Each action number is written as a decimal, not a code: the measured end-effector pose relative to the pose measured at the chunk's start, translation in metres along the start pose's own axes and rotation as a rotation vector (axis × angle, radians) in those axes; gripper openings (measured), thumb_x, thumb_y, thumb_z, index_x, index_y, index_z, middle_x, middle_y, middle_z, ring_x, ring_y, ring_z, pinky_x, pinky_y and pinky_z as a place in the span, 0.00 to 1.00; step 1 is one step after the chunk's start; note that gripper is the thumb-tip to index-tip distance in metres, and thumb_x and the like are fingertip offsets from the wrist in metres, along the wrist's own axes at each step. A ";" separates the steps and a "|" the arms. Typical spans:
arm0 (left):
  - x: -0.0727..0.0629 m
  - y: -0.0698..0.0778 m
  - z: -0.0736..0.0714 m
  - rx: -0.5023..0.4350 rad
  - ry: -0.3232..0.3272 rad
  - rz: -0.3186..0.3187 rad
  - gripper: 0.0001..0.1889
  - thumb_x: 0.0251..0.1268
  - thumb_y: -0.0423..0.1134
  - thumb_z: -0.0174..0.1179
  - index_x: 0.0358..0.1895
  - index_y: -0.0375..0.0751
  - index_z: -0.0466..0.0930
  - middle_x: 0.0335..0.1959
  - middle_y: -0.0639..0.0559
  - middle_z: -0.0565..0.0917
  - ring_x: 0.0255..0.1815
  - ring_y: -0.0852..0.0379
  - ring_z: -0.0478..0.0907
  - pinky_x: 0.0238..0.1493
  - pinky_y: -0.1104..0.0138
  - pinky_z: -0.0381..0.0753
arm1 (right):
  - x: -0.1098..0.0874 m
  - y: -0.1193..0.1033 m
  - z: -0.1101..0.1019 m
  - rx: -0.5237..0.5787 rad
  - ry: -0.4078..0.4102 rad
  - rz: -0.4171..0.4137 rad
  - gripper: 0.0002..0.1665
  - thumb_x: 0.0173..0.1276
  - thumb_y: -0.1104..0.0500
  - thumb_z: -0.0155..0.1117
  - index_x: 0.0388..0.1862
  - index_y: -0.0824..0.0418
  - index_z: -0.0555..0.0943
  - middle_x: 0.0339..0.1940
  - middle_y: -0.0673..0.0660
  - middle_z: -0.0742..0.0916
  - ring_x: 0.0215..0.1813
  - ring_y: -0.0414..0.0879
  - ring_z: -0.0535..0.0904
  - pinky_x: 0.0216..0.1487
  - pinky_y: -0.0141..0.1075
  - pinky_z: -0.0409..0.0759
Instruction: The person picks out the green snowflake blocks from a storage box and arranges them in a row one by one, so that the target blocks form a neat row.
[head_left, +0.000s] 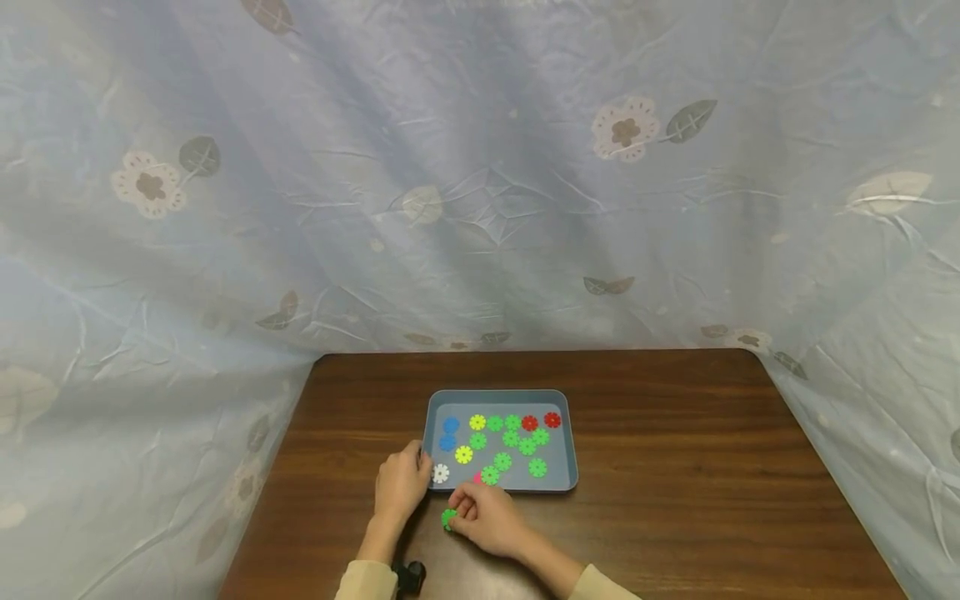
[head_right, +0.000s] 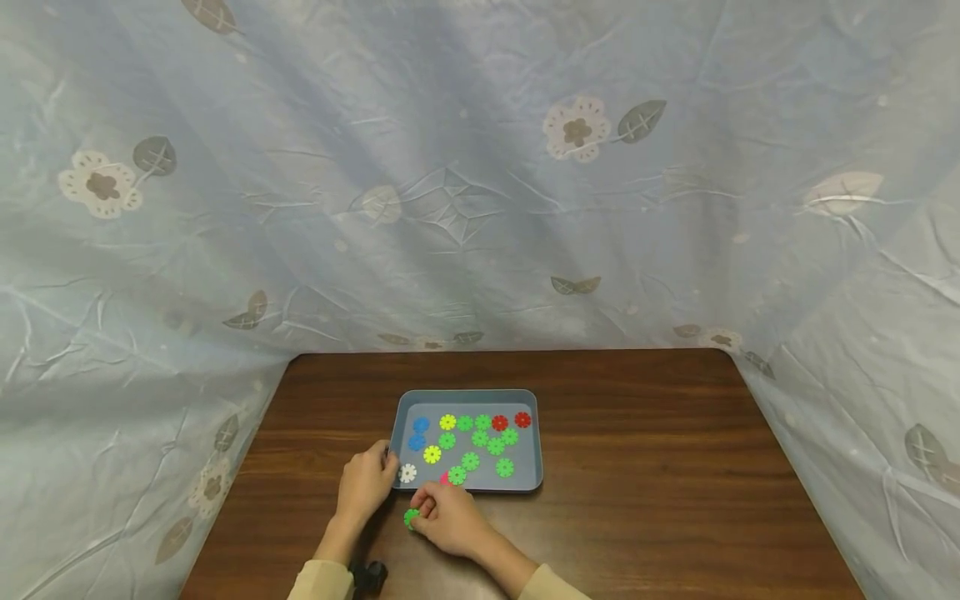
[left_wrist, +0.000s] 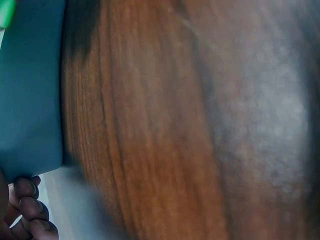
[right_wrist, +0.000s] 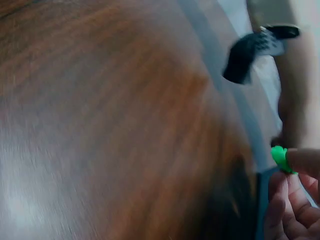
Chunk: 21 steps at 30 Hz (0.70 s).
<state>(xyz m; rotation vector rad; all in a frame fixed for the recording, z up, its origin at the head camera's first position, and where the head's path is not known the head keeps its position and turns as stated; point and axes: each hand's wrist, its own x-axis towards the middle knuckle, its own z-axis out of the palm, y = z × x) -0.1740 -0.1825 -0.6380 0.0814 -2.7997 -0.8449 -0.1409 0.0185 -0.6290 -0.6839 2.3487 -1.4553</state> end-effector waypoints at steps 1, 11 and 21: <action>0.000 0.000 0.000 -0.004 -0.005 -0.001 0.12 0.70 0.36 0.61 0.50 0.33 0.85 0.17 0.56 0.72 0.18 0.55 0.68 0.21 0.58 0.71 | 0.001 0.000 0.004 -0.015 0.010 0.004 0.09 0.65 0.59 0.76 0.38 0.52 0.82 0.27 0.40 0.82 0.28 0.32 0.78 0.33 0.30 0.78; 0.002 -0.002 0.004 -0.030 0.022 -0.003 0.11 0.70 0.36 0.59 0.48 0.35 0.85 0.22 0.49 0.80 0.19 0.52 0.72 0.22 0.54 0.74 | 0.005 0.004 0.024 -0.099 0.110 0.063 0.10 0.63 0.56 0.77 0.36 0.50 0.82 0.25 0.38 0.81 0.26 0.30 0.77 0.31 0.30 0.76; 0.008 -0.002 0.002 -0.028 0.071 -0.055 0.05 0.72 0.35 0.57 0.35 0.42 0.80 0.20 0.49 0.77 0.19 0.47 0.73 0.22 0.50 0.73 | 0.006 0.009 0.031 -0.148 0.169 0.063 0.09 0.63 0.57 0.78 0.35 0.51 0.83 0.24 0.37 0.80 0.26 0.30 0.76 0.31 0.31 0.75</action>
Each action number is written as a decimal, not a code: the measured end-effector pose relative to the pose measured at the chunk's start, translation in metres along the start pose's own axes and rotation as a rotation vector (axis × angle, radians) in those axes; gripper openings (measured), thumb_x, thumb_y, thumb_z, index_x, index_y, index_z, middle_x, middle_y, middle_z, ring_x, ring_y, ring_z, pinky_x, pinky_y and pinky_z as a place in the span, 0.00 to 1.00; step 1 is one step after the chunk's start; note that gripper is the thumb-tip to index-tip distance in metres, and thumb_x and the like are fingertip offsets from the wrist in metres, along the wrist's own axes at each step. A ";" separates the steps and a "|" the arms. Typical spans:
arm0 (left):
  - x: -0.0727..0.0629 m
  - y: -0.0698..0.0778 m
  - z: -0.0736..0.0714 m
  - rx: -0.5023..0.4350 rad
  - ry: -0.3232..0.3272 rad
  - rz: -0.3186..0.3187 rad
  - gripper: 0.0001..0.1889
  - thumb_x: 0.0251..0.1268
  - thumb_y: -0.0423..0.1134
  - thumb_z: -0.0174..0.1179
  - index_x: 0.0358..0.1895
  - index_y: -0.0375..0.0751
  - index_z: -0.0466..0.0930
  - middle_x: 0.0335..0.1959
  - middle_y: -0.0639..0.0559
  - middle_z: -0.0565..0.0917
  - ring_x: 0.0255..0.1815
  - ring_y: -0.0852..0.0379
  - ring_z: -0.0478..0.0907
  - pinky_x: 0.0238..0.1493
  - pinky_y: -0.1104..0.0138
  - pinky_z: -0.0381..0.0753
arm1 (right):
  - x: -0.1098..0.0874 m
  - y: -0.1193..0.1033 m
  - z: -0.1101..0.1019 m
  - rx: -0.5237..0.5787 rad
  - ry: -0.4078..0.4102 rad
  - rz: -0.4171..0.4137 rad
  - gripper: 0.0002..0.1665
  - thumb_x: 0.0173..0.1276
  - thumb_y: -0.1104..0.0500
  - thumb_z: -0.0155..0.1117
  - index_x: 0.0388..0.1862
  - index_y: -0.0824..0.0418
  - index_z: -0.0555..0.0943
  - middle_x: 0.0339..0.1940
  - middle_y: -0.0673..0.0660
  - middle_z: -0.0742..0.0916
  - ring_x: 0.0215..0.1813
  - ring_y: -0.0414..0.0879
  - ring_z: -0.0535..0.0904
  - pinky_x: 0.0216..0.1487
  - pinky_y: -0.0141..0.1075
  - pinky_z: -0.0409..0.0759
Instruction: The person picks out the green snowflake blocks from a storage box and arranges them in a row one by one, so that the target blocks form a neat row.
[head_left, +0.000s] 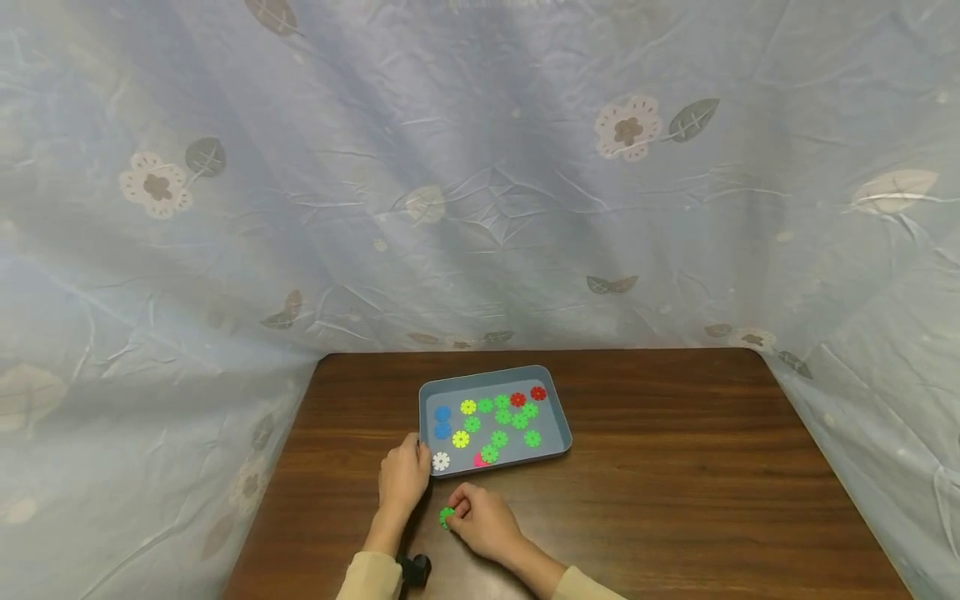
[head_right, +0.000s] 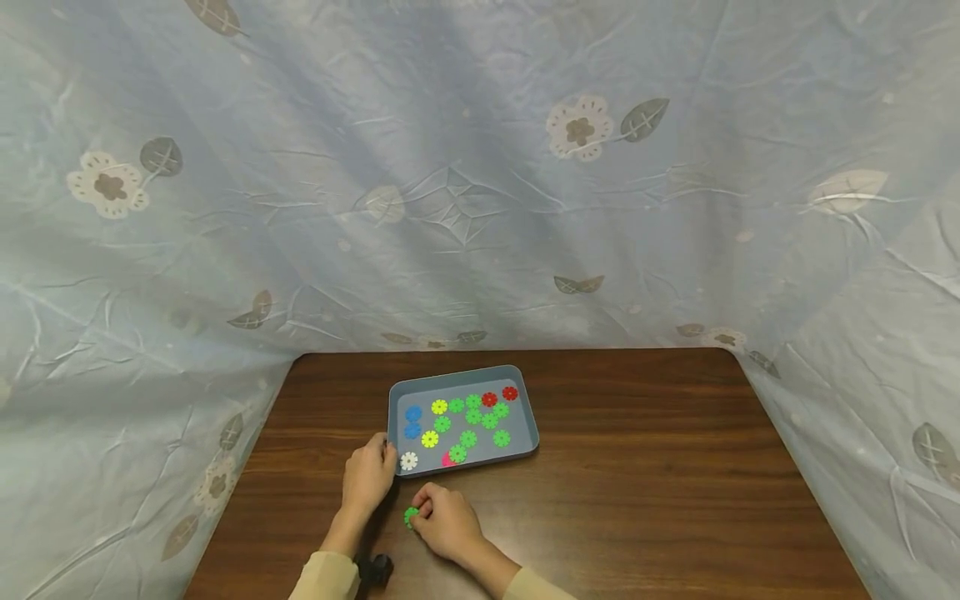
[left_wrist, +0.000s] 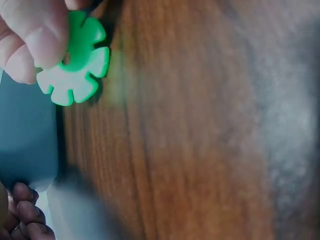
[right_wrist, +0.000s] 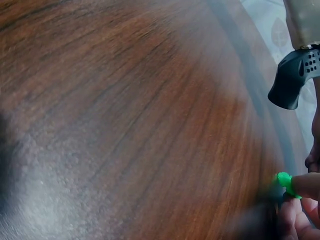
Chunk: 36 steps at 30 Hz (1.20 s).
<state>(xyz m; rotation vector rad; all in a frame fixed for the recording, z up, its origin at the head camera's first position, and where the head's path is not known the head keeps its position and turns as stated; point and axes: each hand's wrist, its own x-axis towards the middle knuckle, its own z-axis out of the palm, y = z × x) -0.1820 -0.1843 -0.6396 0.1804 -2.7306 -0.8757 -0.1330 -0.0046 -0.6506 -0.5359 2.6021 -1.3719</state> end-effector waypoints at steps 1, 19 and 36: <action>0.000 0.000 0.000 0.000 -0.006 -0.008 0.05 0.72 0.35 0.57 0.35 0.41 0.80 0.20 0.48 0.77 0.20 0.47 0.73 0.23 0.50 0.74 | 0.000 0.000 0.001 -0.020 0.009 -0.008 0.09 0.62 0.57 0.78 0.35 0.50 0.83 0.24 0.37 0.80 0.26 0.30 0.75 0.31 0.31 0.75; 0.000 0.005 0.003 0.028 -0.015 -0.042 0.12 0.69 0.36 0.58 0.47 0.32 0.83 0.28 0.38 0.85 0.24 0.40 0.81 0.24 0.46 0.78 | 0.009 0.005 -0.012 -0.187 0.085 -0.151 0.09 0.63 0.56 0.77 0.33 0.50 0.83 0.27 0.40 0.77 0.30 0.31 0.71 0.33 0.29 0.73; 0.000 0.005 0.004 0.012 -0.025 -0.071 0.14 0.70 0.35 0.58 0.52 0.29 0.83 0.21 0.46 0.79 0.16 0.52 0.69 0.17 0.58 0.70 | 0.069 0.020 -0.089 -0.161 0.120 0.003 0.11 0.70 0.55 0.72 0.45 0.61 0.87 0.32 0.47 0.84 0.27 0.38 0.75 0.34 0.38 0.77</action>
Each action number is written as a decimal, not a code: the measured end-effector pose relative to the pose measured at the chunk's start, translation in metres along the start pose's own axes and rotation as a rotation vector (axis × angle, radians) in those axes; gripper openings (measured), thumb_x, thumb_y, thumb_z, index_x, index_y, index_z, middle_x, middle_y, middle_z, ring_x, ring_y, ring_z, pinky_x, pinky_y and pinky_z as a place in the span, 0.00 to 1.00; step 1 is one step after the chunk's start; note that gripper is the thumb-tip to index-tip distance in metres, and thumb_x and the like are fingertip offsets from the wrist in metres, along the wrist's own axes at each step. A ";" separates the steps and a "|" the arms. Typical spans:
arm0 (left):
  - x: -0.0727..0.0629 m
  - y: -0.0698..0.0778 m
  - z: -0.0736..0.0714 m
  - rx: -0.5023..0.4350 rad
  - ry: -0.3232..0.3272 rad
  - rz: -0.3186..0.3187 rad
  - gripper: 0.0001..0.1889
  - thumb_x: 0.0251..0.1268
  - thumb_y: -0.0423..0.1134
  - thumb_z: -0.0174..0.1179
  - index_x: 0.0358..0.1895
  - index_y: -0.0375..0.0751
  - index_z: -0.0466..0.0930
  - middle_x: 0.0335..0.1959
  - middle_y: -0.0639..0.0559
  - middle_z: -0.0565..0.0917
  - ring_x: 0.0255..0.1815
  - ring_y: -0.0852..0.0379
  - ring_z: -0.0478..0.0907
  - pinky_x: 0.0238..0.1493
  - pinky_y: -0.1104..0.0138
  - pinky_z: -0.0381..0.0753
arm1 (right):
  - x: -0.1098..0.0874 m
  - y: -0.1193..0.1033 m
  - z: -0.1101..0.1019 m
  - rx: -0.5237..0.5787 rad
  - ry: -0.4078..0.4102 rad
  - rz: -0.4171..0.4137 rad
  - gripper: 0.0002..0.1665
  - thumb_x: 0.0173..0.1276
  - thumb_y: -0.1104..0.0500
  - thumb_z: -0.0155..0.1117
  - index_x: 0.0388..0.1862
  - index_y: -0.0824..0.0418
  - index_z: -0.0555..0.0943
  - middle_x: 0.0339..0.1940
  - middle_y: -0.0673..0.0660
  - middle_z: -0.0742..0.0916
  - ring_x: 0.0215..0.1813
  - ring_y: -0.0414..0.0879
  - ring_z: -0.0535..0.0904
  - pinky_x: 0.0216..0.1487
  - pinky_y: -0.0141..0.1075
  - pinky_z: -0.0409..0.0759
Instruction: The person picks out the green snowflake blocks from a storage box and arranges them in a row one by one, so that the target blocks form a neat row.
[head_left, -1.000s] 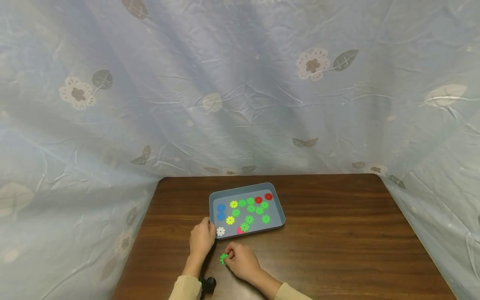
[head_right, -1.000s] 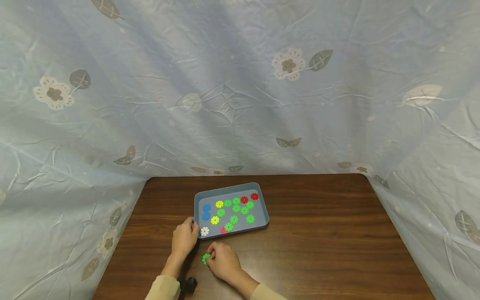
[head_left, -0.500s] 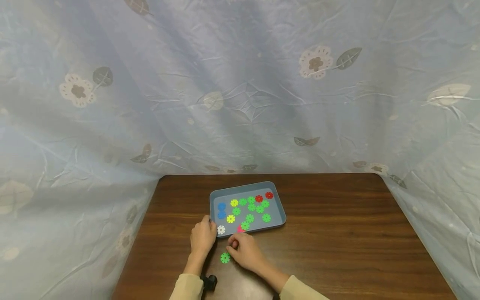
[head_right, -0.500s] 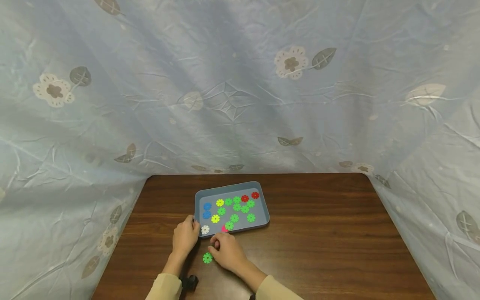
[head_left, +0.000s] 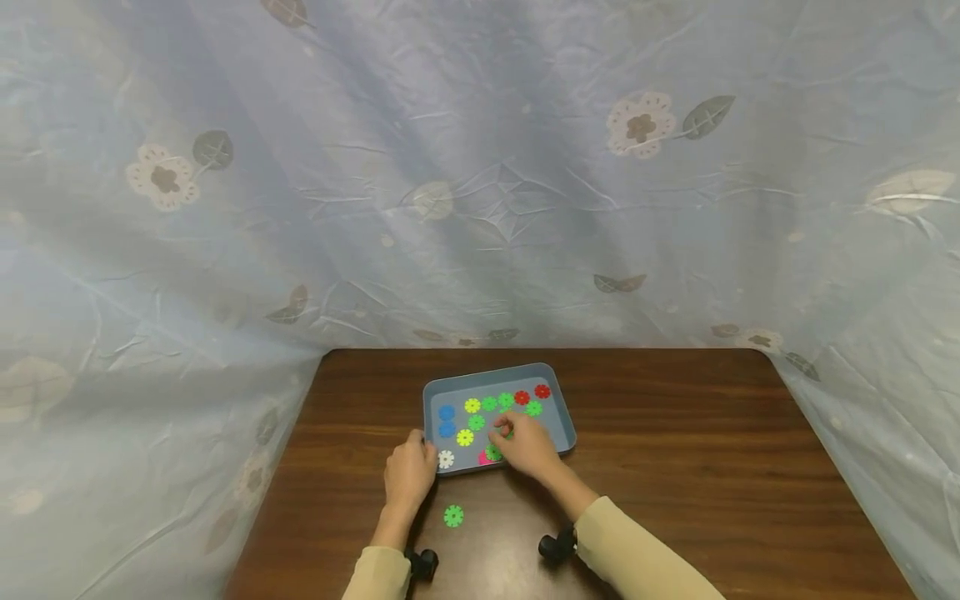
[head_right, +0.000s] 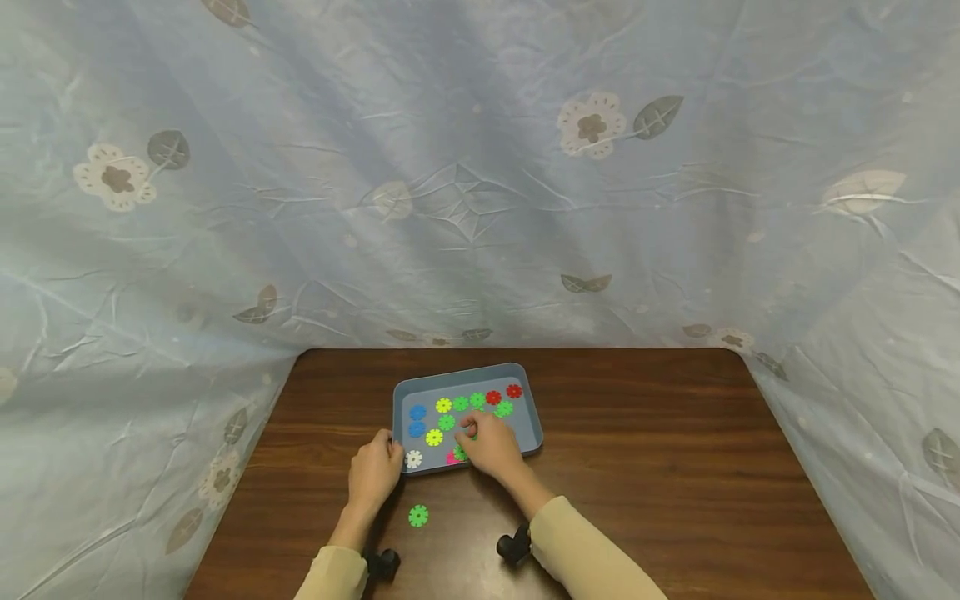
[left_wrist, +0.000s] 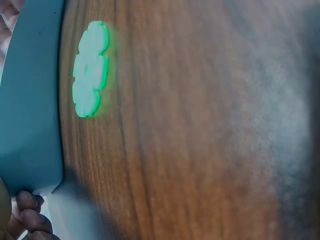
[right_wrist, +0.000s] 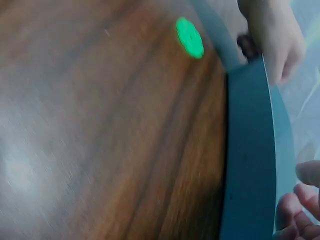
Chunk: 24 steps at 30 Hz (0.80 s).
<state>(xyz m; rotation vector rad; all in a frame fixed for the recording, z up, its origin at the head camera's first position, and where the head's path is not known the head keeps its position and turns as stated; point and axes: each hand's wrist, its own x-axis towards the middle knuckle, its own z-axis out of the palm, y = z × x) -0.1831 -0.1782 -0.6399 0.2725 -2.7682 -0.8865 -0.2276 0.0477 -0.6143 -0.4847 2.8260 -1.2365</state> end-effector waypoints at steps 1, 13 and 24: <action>0.000 0.000 0.000 0.000 0.002 -0.001 0.14 0.70 0.35 0.58 0.51 0.29 0.83 0.20 0.47 0.79 0.16 0.53 0.69 0.17 0.59 0.69 | 0.003 0.004 -0.001 -0.015 0.000 0.011 0.12 0.69 0.55 0.72 0.45 0.61 0.87 0.32 0.48 0.84 0.28 0.39 0.75 0.36 0.40 0.77; 0.000 0.002 0.000 -0.010 0.002 -0.021 0.13 0.71 0.36 0.58 0.51 0.31 0.83 0.19 0.49 0.77 0.16 0.53 0.69 0.18 0.59 0.69 | 0.018 0.018 0.003 -0.182 -0.034 0.127 0.16 0.64 0.53 0.77 0.45 0.62 0.86 0.34 0.53 0.87 0.38 0.49 0.83 0.42 0.48 0.81; 0.001 0.001 0.001 0.002 0.001 -0.029 0.13 0.71 0.37 0.58 0.50 0.32 0.83 0.18 0.50 0.75 0.17 0.52 0.70 0.19 0.58 0.70 | 0.020 0.013 0.001 -0.265 -0.114 0.110 0.11 0.67 0.54 0.75 0.38 0.61 0.89 0.37 0.52 0.87 0.42 0.51 0.84 0.44 0.49 0.82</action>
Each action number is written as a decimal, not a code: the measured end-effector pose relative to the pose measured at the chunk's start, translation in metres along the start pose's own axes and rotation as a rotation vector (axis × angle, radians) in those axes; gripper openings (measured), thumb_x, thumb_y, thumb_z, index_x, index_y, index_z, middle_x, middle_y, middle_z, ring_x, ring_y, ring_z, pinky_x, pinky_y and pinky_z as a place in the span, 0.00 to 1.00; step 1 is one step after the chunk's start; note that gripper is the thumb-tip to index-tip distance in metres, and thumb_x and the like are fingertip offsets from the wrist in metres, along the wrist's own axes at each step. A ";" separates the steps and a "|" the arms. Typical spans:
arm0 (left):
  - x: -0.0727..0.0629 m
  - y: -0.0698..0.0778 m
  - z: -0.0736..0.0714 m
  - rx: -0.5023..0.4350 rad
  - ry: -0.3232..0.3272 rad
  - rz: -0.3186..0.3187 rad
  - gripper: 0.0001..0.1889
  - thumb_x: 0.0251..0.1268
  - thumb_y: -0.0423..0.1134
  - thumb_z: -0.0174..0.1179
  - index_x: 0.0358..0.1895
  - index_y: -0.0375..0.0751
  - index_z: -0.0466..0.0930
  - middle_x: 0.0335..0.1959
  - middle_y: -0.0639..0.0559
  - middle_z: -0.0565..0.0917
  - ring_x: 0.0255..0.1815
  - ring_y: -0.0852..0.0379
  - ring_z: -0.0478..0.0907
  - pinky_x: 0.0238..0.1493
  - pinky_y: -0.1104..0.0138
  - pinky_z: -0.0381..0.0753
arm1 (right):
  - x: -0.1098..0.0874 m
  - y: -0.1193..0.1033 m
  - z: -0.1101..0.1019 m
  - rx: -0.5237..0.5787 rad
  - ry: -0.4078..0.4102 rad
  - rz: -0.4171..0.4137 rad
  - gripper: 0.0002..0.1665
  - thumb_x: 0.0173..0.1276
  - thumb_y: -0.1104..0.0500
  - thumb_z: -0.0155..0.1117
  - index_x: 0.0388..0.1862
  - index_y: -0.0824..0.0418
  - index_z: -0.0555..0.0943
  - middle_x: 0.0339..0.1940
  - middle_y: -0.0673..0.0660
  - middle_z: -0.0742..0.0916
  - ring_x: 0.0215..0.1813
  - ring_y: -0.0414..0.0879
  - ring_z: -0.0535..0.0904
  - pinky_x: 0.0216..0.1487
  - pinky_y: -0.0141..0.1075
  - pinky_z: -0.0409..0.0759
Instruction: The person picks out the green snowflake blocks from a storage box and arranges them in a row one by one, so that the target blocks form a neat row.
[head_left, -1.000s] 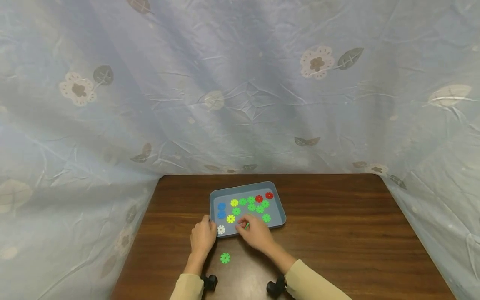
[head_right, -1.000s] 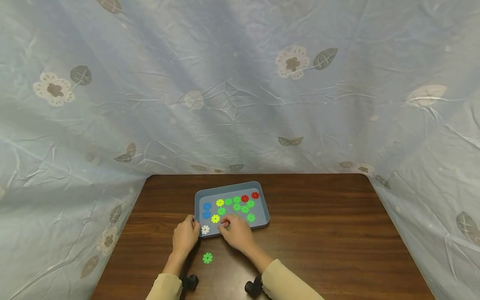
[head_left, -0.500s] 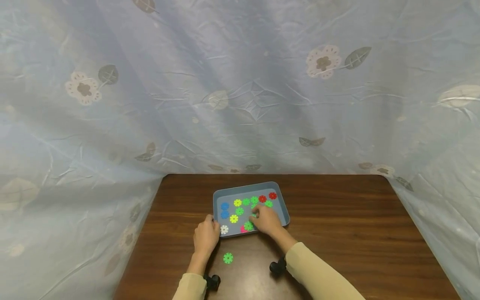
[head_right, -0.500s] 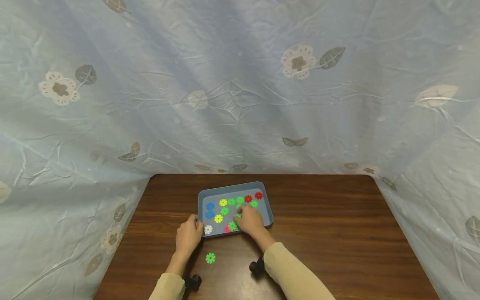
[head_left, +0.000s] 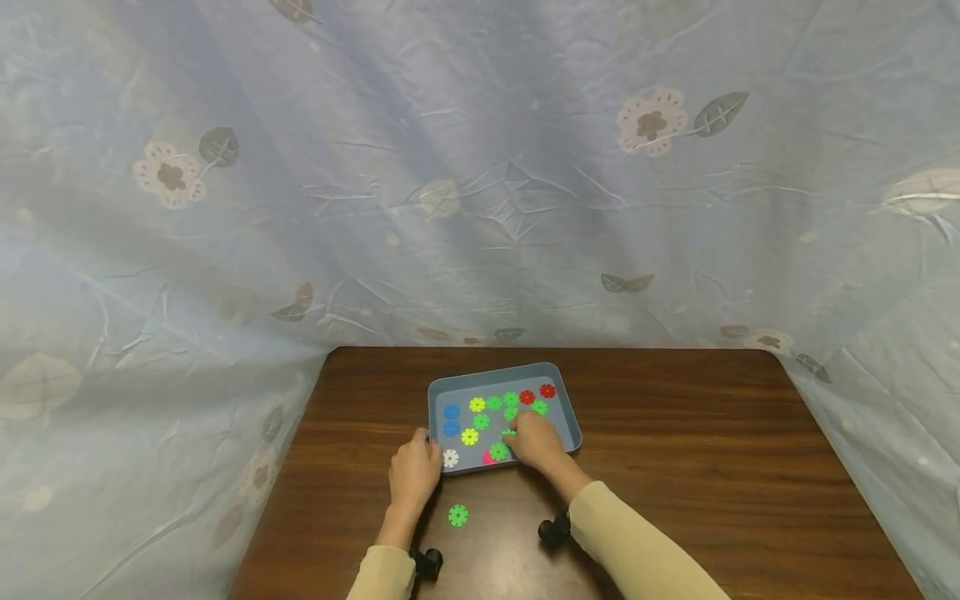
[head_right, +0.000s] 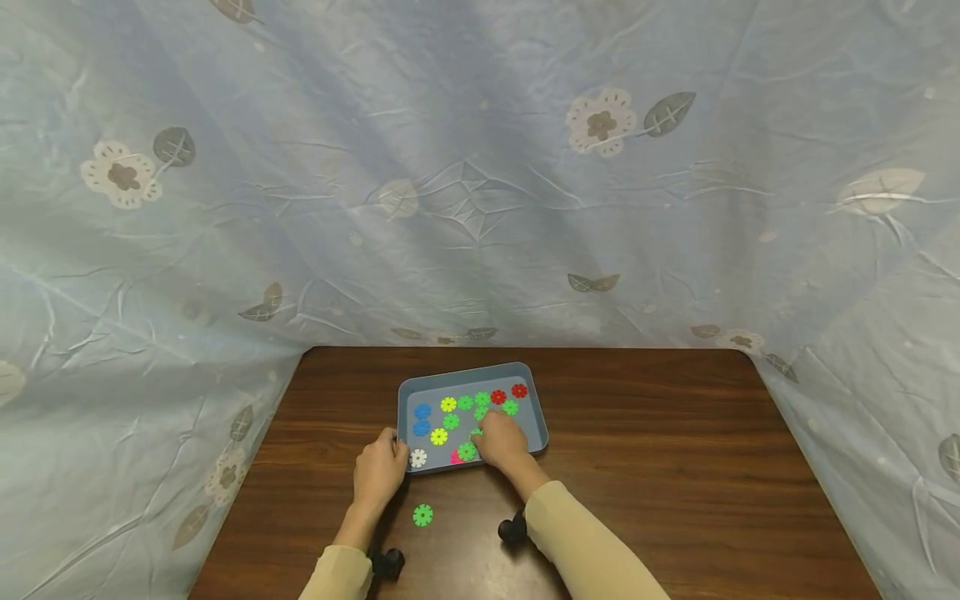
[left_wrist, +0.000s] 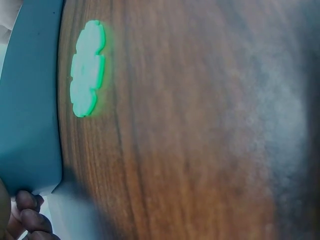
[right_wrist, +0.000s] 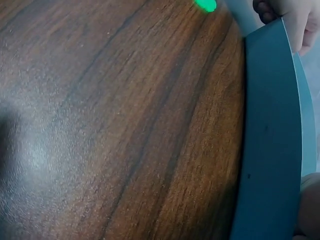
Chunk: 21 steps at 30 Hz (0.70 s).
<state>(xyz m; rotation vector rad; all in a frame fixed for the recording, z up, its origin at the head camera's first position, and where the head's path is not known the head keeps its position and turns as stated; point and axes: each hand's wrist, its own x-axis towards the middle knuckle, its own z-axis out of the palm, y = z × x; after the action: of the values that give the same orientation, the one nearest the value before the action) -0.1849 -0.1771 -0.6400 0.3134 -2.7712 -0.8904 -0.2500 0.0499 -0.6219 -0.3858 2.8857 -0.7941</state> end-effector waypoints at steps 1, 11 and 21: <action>0.000 0.000 0.000 0.001 -0.003 0.000 0.13 0.71 0.37 0.58 0.51 0.32 0.83 0.18 0.51 0.75 0.17 0.52 0.70 0.19 0.58 0.70 | 0.000 0.000 0.000 0.001 -0.002 0.001 0.11 0.67 0.54 0.75 0.38 0.61 0.89 0.37 0.52 0.87 0.42 0.51 0.84 0.44 0.49 0.82; -0.001 0.000 0.000 0.006 -0.001 0.001 0.14 0.71 0.37 0.59 0.51 0.31 0.83 0.24 0.44 0.82 0.18 0.51 0.72 0.20 0.54 0.75 | -0.010 0.003 -0.001 0.207 0.041 0.011 0.11 0.66 0.55 0.75 0.40 0.56 0.80 0.27 0.47 0.81 0.30 0.42 0.76 0.34 0.41 0.75; -0.001 0.001 -0.002 -0.008 -0.003 0.006 0.14 0.72 0.37 0.59 0.53 0.31 0.83 0.23 0.44 0.82 0.16 0.52 0.70 0.17 0.57 0.71 | -0.032 -0.008 -0.014 0.430 0.108 -0.130 0.10 0.69 0.57 0.73 0.45 0.56 0.83 0.30 0.46 0.84 0.29 0.39 0.79 0.32 0.36 0.79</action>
<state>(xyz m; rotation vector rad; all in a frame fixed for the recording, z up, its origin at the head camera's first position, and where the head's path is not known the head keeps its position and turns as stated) -0.1835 -0.1772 -0.6385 0.3019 -2.7695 -0.9007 -0.2198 0.0587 -0.6038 -0.4918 2.6943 -1.4590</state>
